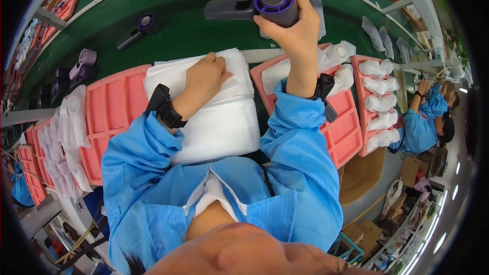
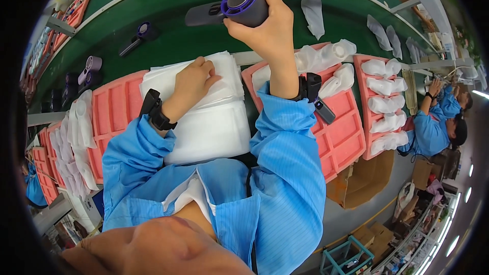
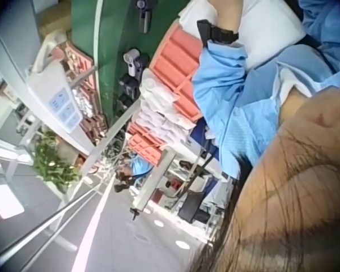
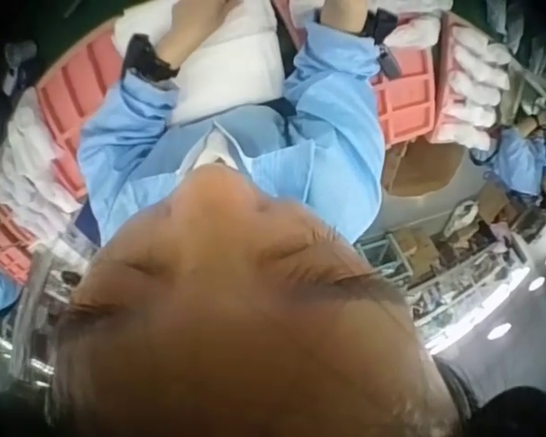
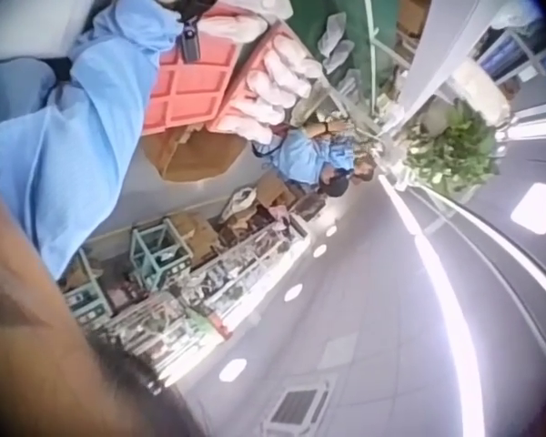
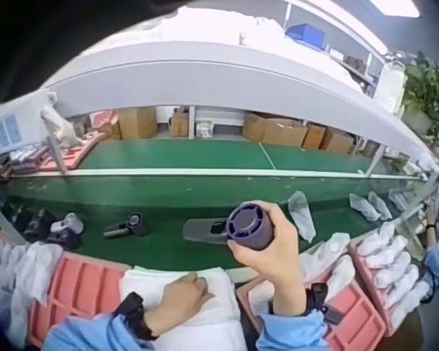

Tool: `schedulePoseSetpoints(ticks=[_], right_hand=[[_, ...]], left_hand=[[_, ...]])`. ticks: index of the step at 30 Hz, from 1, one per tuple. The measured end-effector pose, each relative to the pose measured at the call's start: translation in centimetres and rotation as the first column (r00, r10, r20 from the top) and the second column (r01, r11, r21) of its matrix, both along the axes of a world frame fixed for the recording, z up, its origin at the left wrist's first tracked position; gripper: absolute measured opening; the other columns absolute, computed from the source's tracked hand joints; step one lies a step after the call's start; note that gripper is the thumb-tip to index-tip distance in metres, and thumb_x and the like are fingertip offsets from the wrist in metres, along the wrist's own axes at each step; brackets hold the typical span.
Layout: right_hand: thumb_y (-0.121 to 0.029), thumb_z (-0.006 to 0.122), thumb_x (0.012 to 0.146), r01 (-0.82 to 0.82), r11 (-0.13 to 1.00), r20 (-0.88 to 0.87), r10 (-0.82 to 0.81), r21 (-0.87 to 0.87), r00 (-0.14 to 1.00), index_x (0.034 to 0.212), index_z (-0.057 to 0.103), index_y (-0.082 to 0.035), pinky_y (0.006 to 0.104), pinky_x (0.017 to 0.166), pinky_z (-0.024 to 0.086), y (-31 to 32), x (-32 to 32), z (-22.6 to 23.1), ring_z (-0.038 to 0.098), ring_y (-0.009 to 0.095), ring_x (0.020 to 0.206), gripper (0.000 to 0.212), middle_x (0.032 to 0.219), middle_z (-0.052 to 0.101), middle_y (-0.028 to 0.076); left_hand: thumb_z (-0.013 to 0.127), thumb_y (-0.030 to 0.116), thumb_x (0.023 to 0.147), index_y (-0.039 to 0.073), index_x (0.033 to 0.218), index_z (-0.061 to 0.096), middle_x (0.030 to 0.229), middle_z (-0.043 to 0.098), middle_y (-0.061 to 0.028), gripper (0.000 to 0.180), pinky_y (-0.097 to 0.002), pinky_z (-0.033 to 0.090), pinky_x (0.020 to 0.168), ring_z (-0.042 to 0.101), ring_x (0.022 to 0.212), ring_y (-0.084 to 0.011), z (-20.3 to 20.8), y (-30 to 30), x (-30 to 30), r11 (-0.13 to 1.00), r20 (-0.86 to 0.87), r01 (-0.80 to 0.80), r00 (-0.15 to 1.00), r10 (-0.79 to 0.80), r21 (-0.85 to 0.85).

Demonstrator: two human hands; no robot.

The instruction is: The person picks up a hair dryer and a protective bag, slides the hair dryer into the bag by hand, and places the bagged item onto a pink tray, repeating the process for several units.

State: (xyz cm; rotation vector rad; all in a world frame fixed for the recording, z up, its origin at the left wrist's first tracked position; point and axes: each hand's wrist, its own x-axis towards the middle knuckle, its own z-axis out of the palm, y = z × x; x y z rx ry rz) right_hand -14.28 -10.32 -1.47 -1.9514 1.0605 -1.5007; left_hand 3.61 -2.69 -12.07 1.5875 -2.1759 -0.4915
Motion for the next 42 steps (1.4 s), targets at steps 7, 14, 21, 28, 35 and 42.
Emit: schedulePoseSetpoints(ticks=[7, 14, 21, 28, 35, 42], right_hand=[[-0.009, 0.078, 0.058, -0.109, 0.993, -0.081, 0.113, 0.046, 0.99, 0.107, 0.059, -0.001, 0.0263, 0.08, 0.049, 1.2, -2.2, 1.7, 0.062, 0.015, 0.087, 0.053, 0.094, 0.063, 0.005], [-0.006, 0.076, 0.056, -0.294, 0.948, -0.09, 0.306, 0.126, 0.948, 0.107, 0.059, -0.002, 0.0262, 0.082, 0.047, 2.4, -1.6, 2.0, 0.06, 0.015, 0.09, 0.054, 0.096, 0.061, 0.005], [-0.004, 0.075, 0.054, -0.378, 0.926, -0.19, 0.372, 0.006, 0.909, 0.107, 0.059, -0.001, 0.0262, 0.084, 0.047, 2.8, 1.7, 1.4, 0.059, 0.015, 0.093, 0.055, 0.101, 0.06, 0.006], [-0.004, 0.075, 0.057, -0.071, 0.995, 0.194, 0.057, 0.066, 0.979, 0.103, 0.059, -0.004, 0.0288, 0.077, 0.05, 3.9, -0.4, 2.7, 0.061, 0.018, 0.087, 0.049, 0.094, 0.06, 0.007], [-0.001, 0.074, 0.058, -0.25, 0.965, -0.079, 0.256, 0.076, 0.964, 0.106, 0.058, -0.002, 0.0276, 0.08, 0.049, 3.2, 1.3, 1.3, 0.06, 0.017, 0.089, 0.051, 0.097, 0.061, 0.007], [0.002, 0.074, 0.055, -0.377, 0.926, -0.203, 0.372, 0.016, 0.906, 0.11, 0.058, -0.002, 0.0284, 0.08, 0.049, 3.5, 3.8, 0.2, 0.059, 0.022, 0.093, 0.057, 0.104, 0.057, 0.011]], left_hand=[[0.068, 0.015, 0.083, 0.003, 0.082, 0.061, 0.078, 0.056, -0.0048, 0.014, -0.0301, 0.043, 0.054, 0.056, 0.064, -0.0172, -0.8, -0.7, 2.9, 0.999, -0.532, 0.0, 0.847, 0.022, 0.041], [0.064, 0.011, 0.088, 0.003, 0.086, 0.06, 0.071, 0.054, 0.0021, 0.01, -0.0193, 0.037, 0.054, 0.047, 0.061, -0.0037, 4.9, 1.1, 5.3, 0.978, -0.774, -0.068, 0.601, 0.198, 0.198], [0.062, 0.012, 0.09, 0.003, 0.089, 0.059, 0.071, 0.055, 0.0026, 0.01, -0.0171, 0.037, 0.055, 0.045, 0.059, -0.0027, 6.7, 1.7, 5.8, 0.976, -0.841, -0.14, 0.496, 0.216, 0.168], [0.061, 0.013, 0.091, 0.003, 0.09, 0.059, 0.072, 0.056, 0.0023, 0.01, -0.0172, 0.037, 0.055, 0.046, 0.059, -0.0032, 5.5, 0.7, 6.5, 0.954, -0.803, -0.066, 0.525, 0.282, 0.292], [0.059, 0.016, 0.092, 0.005, 0.091, 0.059, 0.077, 0.057, 0.003, 0.01, -0.0182, 0.038, 0.054, 0.049, 0.059, -0.0051, 6.3, 0.9, 7.3, 0.952, -0.875, -0.014, 0.392, 0.285, 0.305], [0.055, 0.017, 0.094, 0.008, 0.097, 0.056, 0.083, 0.059, 0.0026, 0.01, -0.02, 0.042, 0.064, 0.056, 0.074, -0.0073, 6.9, 1.7, 6.5, 0.953, -0.94, -0.031, 0.159, 0.302, 0.301]])
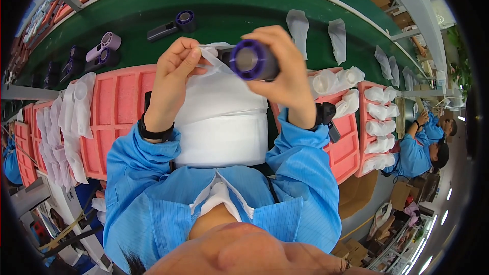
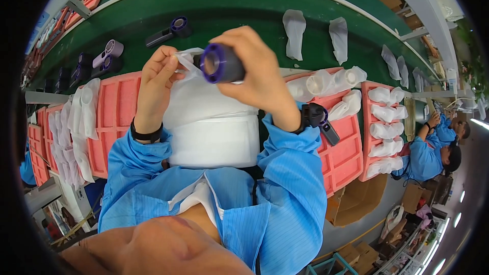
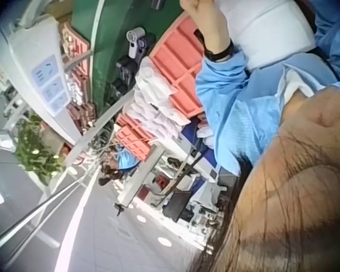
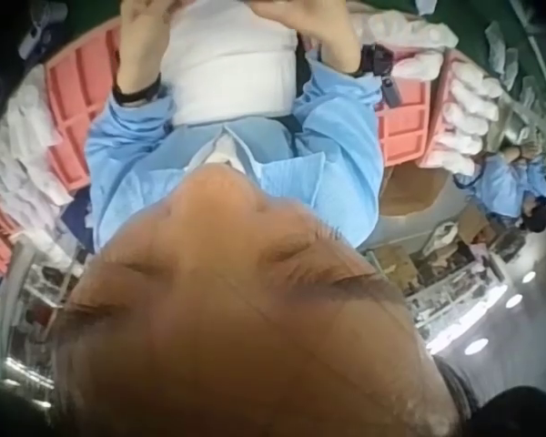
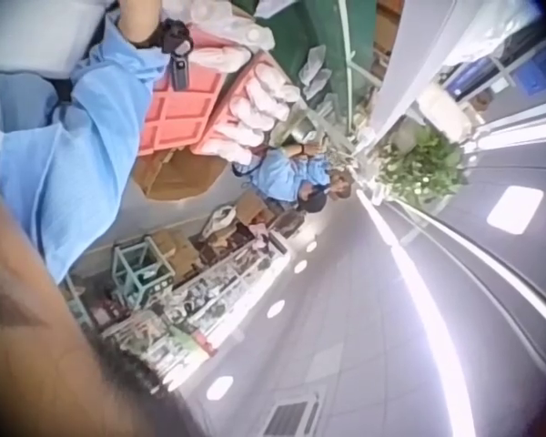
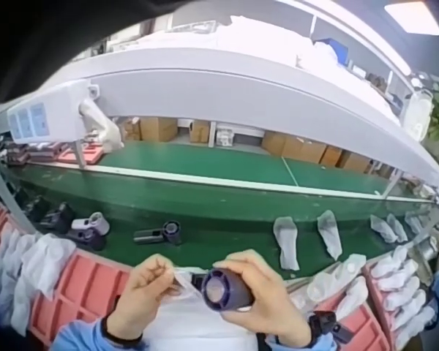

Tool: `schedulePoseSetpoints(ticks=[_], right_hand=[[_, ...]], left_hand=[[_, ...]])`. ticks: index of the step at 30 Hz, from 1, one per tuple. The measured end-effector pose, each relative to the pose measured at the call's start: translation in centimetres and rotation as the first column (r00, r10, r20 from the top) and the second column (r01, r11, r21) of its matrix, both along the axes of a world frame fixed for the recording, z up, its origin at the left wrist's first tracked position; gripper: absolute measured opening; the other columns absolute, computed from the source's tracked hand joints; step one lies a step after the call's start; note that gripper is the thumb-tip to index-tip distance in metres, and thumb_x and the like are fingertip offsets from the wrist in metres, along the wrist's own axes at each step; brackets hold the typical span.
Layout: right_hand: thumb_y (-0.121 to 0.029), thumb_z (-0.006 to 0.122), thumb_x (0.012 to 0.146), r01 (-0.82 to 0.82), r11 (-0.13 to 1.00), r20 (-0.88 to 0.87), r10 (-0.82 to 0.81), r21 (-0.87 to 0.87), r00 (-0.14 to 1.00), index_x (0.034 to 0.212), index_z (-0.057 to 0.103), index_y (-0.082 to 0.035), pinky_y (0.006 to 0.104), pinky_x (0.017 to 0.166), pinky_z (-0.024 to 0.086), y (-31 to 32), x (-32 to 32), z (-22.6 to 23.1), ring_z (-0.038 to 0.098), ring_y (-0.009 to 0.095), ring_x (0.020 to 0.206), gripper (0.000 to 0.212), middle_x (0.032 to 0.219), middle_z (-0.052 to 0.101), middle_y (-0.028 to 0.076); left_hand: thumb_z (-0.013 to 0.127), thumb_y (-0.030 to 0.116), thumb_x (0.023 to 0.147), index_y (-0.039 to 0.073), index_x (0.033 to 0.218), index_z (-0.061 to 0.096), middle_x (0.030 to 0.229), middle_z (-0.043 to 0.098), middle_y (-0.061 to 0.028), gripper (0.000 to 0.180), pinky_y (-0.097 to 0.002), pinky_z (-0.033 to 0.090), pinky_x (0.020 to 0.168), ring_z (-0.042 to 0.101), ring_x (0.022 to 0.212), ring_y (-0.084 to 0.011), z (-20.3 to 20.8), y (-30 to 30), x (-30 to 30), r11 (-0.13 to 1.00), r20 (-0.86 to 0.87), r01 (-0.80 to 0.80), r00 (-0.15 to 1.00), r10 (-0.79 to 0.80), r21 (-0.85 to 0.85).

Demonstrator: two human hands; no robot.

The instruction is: The person picks up a hair dryer and a protective bag, slides the hair dryer into the bag by hand, and places the bagged item onto a pink tray, repeating the process for several units.

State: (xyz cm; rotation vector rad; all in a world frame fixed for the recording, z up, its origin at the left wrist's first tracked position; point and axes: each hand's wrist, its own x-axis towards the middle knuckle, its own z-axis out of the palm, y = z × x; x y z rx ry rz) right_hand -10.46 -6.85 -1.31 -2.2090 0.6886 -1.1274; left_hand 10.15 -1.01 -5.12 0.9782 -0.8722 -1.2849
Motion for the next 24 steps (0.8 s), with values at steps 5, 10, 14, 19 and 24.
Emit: schedulePoseSetpoints(ticks=[5, 10, 14, 19, 24], right_hand=[[0.005, 0.076, 0.052, 0.014, 0.969, -0.083, -0.035, -0.247, 0.996, 0.118, 0.058, -0.005, 0.0304, 0.074, 0.05, 0.9, 3.4, -1.8, 0.056, 0.028, 0.092, 0.069, 0.106, 0.053, 0.013], [0.006, 0.076, 0.053, 0.055, 0.937, -0.114, -0.1, -0.345, 0.988, 0.123, 0.057, -0.007, 0.0304, 0.067, 0.049, 1.3, 4.6, -2.9, 0.056, 0.028, 0.089, 0.074, 0.106, 0.052, 0.012], [0.005, 0.075, 0.054, 0.078, 0.964, -0.069, -0.099, -0.253, 0.993, 0.123, 0.057, -0.007, 0.0307, 0.065, 0.049, 1.4, 3.7, -2.2, 0.056, 0.029, 0.088, 0.072, 0.105, 0.051, 0.012], [0.0, 0.076, 0.057, 0.165, 0.953, -0.037, -0.18, -0.255, 0.983, 0.126, 0.052, -0.006, 0.0321, 0.069, 0.049, 0.0, 3.5, -3.4, 0.055, 0.028, 0.091, 0.074, 0.105, 0.05, 0.012], [-0.006, 0.077, 0.062, 0.143, 0.99, 0.144, -0.142, 0.001, 0.979, 0.129, 0.044, -0.005, 0.0321, 0.076, 0.048, 1.4, 4.2, -4.0, 0.053, 0.026, 0.1, 0.076, 0.108, 0.05, 0.013]], left_hand=[[0.059, 0.013, 0.092, 0.008, 0.101, 0.054, 0.09, 0.061, 0.001, 0.012, -0.021, 0.044, 0.073, 0.058, 0.087, -0.01, 0.5, 0.6, 0.2, 0.996, -0.34, 0.026, 0.939, -0.055, -0.09], [0.066, 0.002, 0.083, 0.005, 0.099, 0.057, 0.091, 0.063, -0.0032, 0.019, -0.0231, 0.046, 0.069, 0.059, 0.079, -0.0146, 1.0, 1.8, -1.3, 0.946, -0.023, -0.168, 0.985, 0.168, -0.278], [0.07, -0.007, 0.072, 0.003, 0.102, 0.06, 0.088, 0.062, -0.0074, 0.033, -0.0266, 0.049, 0.064, 0.06, 0.074, -0.0199, 0.4, 2.6, -3.0, 0.674, 0.538, 0.028, 0.628, 0.563, -0.738], [0.073, -0.005, 0.066, 0.005, 0.109, 0.062, 0.1, 0.058, -0.0117, 0.046, -0.0294, 0.05, 0.062, 0.061, 0.074, -0.0256, 0.2, 2.3, -3.4, 0.71, 0.647, 0.094, 0.506, 0.57, -0.698], [0.076, 0.001, 0.064, 0.008, 0.114, 0.06, 0.114, 0.051, -0.0121, 0.052, -0.0308, 0.05, 0.07, 0.06, 0.089, -0.0259, 0.5, 1.1, -3.2, 0.808, 0.682, -0.026, 0.52, 0.514, -0.589]])
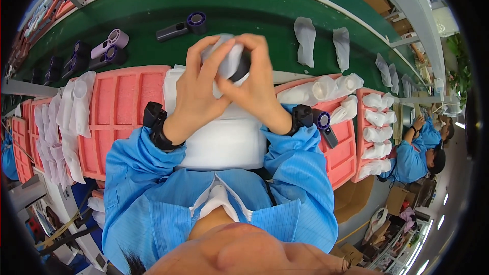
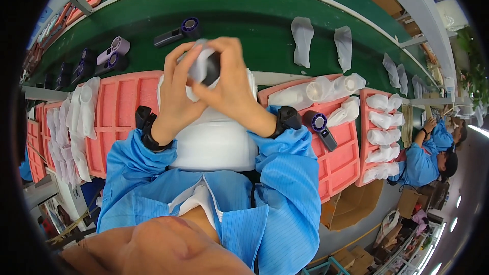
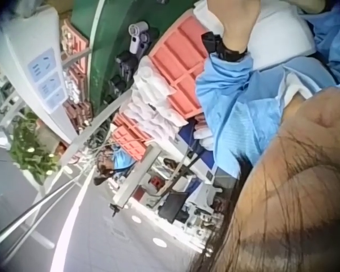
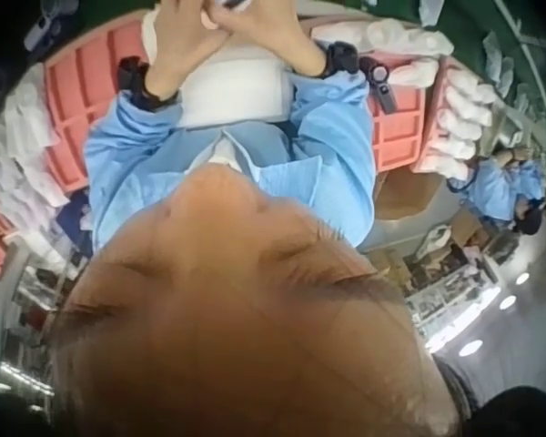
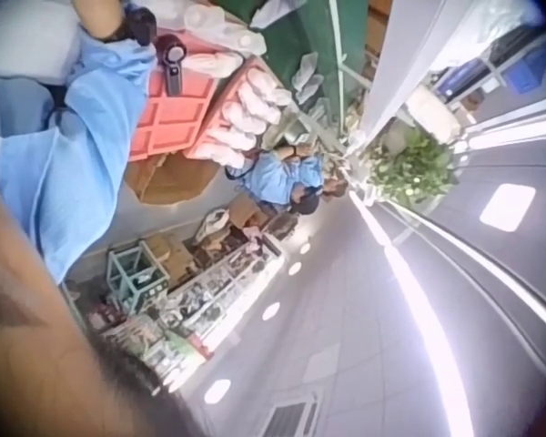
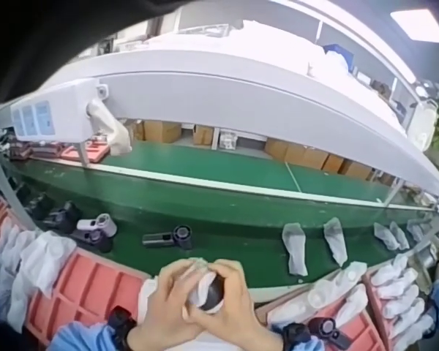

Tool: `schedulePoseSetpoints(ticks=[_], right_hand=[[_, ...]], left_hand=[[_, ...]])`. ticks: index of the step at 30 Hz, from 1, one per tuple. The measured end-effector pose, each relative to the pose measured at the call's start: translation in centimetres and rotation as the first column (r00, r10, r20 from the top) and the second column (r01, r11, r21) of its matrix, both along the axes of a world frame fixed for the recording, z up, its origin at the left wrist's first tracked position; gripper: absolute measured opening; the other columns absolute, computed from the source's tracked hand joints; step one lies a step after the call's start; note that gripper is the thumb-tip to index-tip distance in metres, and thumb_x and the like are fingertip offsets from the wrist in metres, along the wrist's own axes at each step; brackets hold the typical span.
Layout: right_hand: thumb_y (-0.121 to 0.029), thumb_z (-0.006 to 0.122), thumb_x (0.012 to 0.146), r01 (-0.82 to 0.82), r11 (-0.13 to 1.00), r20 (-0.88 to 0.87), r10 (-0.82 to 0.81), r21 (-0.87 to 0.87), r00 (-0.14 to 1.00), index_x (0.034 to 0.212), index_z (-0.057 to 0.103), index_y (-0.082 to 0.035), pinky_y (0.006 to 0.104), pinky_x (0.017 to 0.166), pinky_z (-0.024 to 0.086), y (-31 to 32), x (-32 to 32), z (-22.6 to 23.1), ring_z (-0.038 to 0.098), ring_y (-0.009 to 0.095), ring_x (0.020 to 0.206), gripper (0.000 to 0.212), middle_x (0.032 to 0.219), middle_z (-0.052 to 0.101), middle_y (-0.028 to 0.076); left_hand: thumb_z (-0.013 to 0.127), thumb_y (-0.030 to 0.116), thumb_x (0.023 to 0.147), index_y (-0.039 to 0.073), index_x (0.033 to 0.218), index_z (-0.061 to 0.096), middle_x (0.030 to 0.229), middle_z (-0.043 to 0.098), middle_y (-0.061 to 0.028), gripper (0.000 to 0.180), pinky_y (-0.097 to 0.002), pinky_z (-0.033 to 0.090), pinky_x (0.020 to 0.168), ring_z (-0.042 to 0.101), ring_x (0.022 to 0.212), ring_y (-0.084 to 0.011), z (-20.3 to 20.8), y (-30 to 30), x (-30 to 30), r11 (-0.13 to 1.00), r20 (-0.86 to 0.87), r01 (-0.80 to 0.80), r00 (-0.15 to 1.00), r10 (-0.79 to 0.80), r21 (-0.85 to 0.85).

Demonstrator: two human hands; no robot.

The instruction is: The person picks up a hair dryer and a protective bag, slides the hair dryer into the bag by hand, and places the bagged item onto a pink tray, repeating the process for several units.

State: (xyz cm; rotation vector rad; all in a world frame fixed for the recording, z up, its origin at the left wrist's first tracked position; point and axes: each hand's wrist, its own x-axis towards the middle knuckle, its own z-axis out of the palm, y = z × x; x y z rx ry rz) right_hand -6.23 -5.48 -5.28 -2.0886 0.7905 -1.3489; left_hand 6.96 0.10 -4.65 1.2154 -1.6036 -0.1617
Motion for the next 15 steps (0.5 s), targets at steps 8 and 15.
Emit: schedulePoseSetpoints(ticks=[8, 15], right_hand=[[-0.006, 0.076, 0.065, -0.248, 0.963, -0.088, 0.258, 0.106, 0.962, 0.123, 0.047, -0.004, 0.0327, 0.077, 0.049, -0.7, 0.0, -0.5, 0.058, 0.028, 0.097, 0.064, 0.11, 0.057, 0.014], [-0.001, 0.07, 0.069, 0.059, 0.998, -0.348, -0.052, 0.011, 0.936, 0.116, 0.053, -0.002, 0.0383, 0.07, 0.051, -0.8, 0.0, -1.6, 0.064, 0.037, 0.079, 0.05, 0.093, 0.063, 0.017]], left_hand=[[0.079, 0.009, 0.065, 0.008, 0.11, 0.06, 0.12, 0.048, -0.0113, 0.048, -0.0323, 0.04, 0.091, 0.049, 0.112, -0.0235, 0.2, -1.4, 4.5, 0.872, -0.478, 0.485, 0.752, -0.454, -0.067], [0.081, 0.012, 0.065, 0.007, 0.104, 0.062, 0.123, 0.047, -0.011, 0.044, -0.038, 0.035, 0.099, 0.044, 0.118, -0.0264, -0.8, -0.9, 3.5, 0.999, -0.47, 0.037, 0.881, -0.048, -0.033]])
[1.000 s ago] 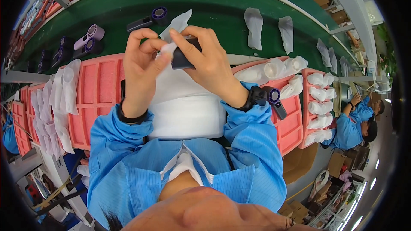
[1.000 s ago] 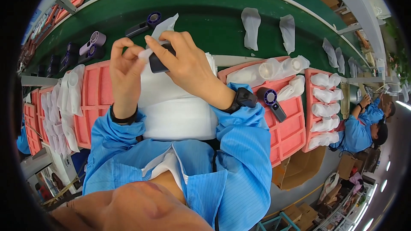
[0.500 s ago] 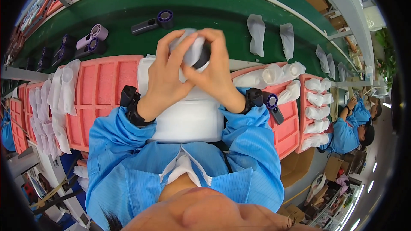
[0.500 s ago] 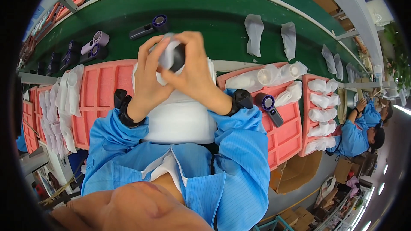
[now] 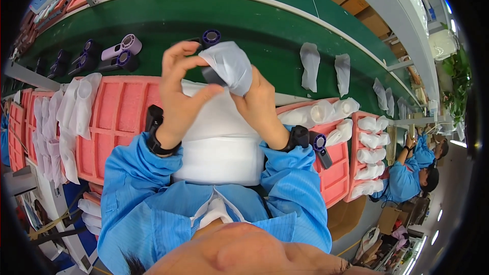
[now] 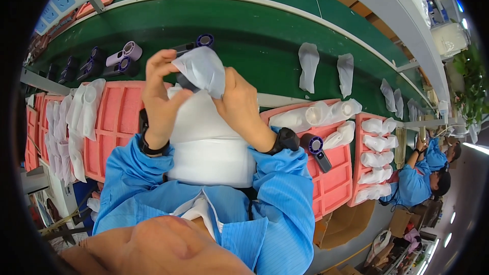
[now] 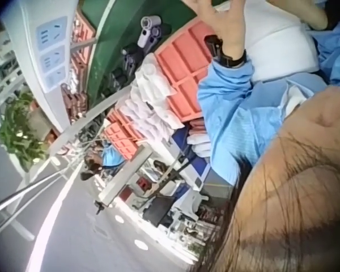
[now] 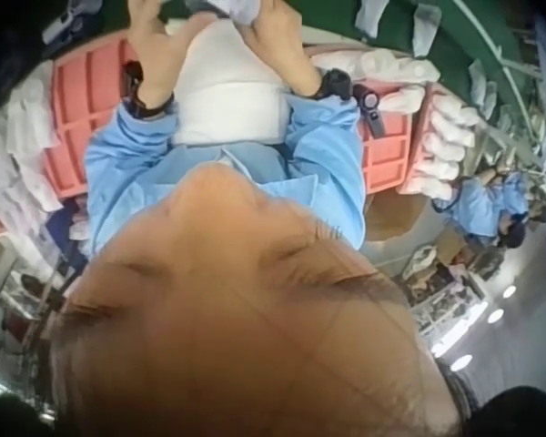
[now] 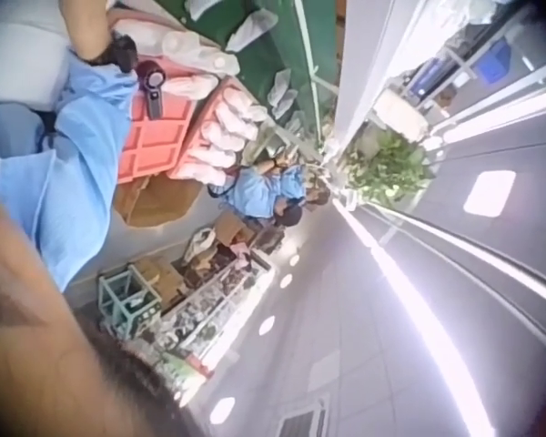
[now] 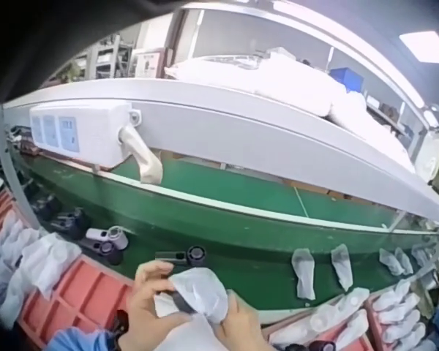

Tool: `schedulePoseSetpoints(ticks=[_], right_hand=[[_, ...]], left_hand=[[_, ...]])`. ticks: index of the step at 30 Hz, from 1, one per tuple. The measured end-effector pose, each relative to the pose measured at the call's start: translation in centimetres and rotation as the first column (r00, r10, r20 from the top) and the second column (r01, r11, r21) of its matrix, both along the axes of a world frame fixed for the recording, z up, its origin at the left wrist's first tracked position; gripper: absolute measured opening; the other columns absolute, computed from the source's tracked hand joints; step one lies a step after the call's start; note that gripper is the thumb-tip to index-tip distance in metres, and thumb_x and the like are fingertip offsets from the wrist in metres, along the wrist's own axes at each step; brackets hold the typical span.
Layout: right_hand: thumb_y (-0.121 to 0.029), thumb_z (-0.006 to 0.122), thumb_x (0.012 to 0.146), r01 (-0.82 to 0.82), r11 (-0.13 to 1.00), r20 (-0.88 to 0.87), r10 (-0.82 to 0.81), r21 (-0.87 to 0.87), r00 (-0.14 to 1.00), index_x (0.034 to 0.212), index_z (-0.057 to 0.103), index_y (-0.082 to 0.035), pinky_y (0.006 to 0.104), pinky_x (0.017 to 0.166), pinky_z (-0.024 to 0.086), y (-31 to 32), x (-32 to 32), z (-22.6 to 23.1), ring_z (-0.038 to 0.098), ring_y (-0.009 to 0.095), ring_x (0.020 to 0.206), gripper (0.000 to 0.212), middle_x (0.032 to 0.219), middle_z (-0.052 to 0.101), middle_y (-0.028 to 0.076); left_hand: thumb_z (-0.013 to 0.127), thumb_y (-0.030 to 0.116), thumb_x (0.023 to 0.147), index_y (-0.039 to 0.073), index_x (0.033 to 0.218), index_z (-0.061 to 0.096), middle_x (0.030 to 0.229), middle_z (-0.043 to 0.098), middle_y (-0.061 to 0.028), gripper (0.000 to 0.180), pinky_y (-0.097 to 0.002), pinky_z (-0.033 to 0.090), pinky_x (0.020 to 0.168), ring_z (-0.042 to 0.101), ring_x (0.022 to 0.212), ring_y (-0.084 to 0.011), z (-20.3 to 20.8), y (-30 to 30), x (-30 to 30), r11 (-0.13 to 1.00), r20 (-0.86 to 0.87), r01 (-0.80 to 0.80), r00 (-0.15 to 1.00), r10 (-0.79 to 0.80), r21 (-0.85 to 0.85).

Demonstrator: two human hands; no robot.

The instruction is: The person picks up a hair dryer and a protective bag, slides the hair dryer into the bag by hand, and places the bagged item onto a pink tray, repeating the process for several units.

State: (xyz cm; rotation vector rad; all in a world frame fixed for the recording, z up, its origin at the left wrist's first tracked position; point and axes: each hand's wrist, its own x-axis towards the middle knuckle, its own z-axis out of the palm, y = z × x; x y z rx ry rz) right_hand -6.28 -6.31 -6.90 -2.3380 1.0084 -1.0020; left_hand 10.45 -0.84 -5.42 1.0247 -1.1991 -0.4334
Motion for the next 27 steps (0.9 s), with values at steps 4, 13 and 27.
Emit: schedulePoseSetpoints(ticks=[4, 13, 27], right_hand=[[-0.005, 0.069, 0.071, 0.004, 0.997, -0.015, -0.005, -0.072, 1.0, 0.105, 0.049, 0.002, 0.0425, 0.06, 0.047, 0.9, 0.8, -0.5, 0.06, 0.04, 0.078, 0.04, 0.088, 0.058, 0.021], [-0.009, 0.07, 0.075, -0.25, 0.94, 0.137, 0.223, 0.233, 0.965, 0.11, 0.056, 0.001, 0.0369, 0.067, 0.05, 0.2, -0.9, 0.6, 0.065, 0.033, 0.081, 0.039, 0.093, 0.064, 0.017], [-0.017, 0.068, 0.078, 0.562, 0.824, -0.545, -0.503, -0.068, 0.671, 0.13, 0.036, 0.009, 0.0454, 0.085, 0.048, -11.8, -6.3, -10.1, 0.057, 0.041, 0.103, 0.066, 0.121, 0.052, 0.029]], left_hand=[[0.081, 0.011, 0.065, 0.007, 0.095, 0.065, 0.122, 0.048, -0.0093, 0.034, -0.039, 0.036, 0.097, 0.044, 0.117, -0.0264, 0.3, 0.3, -1.0, 0.994, 0.137, -0.027, 0.99, 0.042, -0.109], [0.078, 0.007, 0.067, 0.006, 0.076, 0.066, 0.105, 0.053, -0.0082, 0.016, -0.0306, 0.044, 0.079, 0.052, 0.097, -0.0227, 0.4, 0.0, 1.5, 0.986, 0.165, -0.163, 0.972, 0.168, -0.042], [0.072, 0.024, 0.076, 0.005, 0.09, 0.058, 0.084, 0.056, -0.0086, 0.027, -0.0349, 0.046, 0.062, 0.059, 0.075, -0.0241, -7.8, -1.8, -5.3, 0.93, 0.541, 0.092, 0.791, -0.286, 0.357]])
